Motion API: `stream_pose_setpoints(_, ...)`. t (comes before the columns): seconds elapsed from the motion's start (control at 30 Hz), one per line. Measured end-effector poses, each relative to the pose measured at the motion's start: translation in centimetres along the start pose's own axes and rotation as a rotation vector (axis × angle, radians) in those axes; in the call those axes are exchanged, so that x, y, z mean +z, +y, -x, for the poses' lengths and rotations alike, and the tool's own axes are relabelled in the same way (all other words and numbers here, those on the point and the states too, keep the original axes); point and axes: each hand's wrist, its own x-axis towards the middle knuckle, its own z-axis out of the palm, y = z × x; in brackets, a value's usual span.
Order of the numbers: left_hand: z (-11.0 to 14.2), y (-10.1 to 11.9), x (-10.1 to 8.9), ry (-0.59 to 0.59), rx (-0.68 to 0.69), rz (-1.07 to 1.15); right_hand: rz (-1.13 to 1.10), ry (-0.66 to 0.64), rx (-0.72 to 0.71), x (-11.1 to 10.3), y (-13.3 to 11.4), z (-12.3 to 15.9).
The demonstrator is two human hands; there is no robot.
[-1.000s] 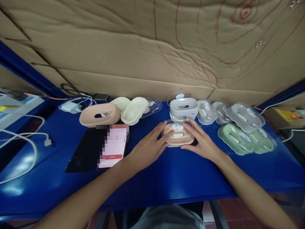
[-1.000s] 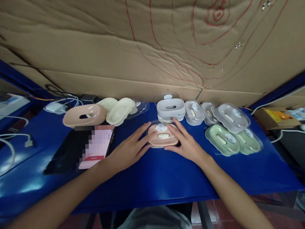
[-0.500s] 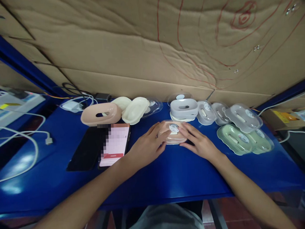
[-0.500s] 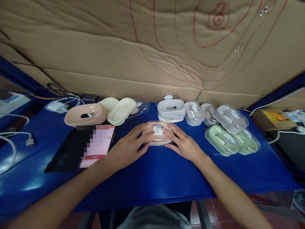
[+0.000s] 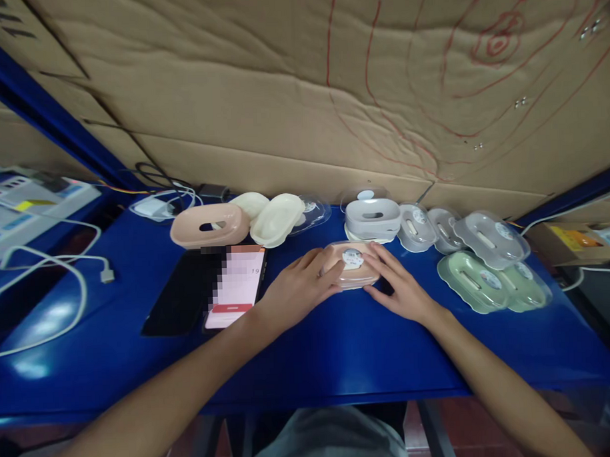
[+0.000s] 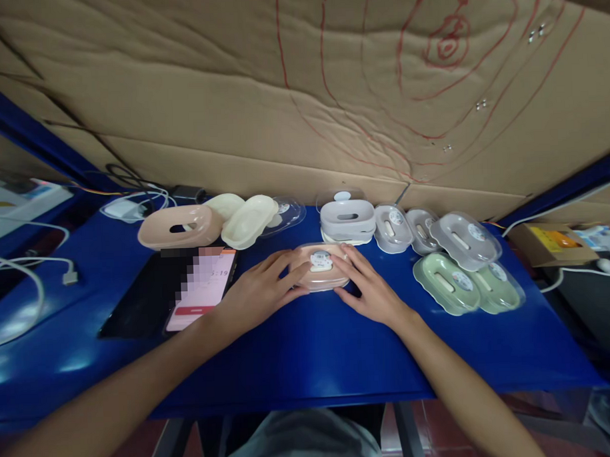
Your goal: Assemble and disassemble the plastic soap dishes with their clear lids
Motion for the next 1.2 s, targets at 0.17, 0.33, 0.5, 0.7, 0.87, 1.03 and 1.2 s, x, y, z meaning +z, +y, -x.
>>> stream_pose_setpoints(0.17, 0.0, 0.0, -0.3, -0.08, 0.019, 0.009, 0.005, -0.025, 0.005, 0.1, 0.0, -0.1)
stream_pose_setpoints(0.33, 0.1, 0.2, -0.3, -0.072, 0.016, -0.002, 0.018, -0.037, -0.008, 0.0, -0.1, -0.1)
stream_pose_setpoints(0.5, 0.3, 0.2, -0.1, -0.046, 0.016, 0.003, 0.065, -0.047, -0.05, -0.3, -0.3, -0.1)
stream_pose_setpoints(0.7, 0.5, -0.2, 0.7, 0.003, -0.001, 0.055, 0.06, -0.023, -0.063, -0.3, 0.1, -0.2)
stream_pose_setpoints(0.87, 0.4, -0.3, 1.3, 0.042, -0.073, 0.183, 0.023, 0.006, -0.039, -0.2, 0.6, -0.3)
stream_pose_setpoints(1.03, 0.5, -0.2, 1.6, 0.049, -0.131, 0.243, 0.028, 0.006, -0.027, -0.3, 0.6, -0.4)
stream_pose_setpoints(1.2, 0.4, -0.2, 1.7, 0.047, -0.124, 0.249, -0.048, -0.038, 0.014, -0.2, 1.0, -0.4)
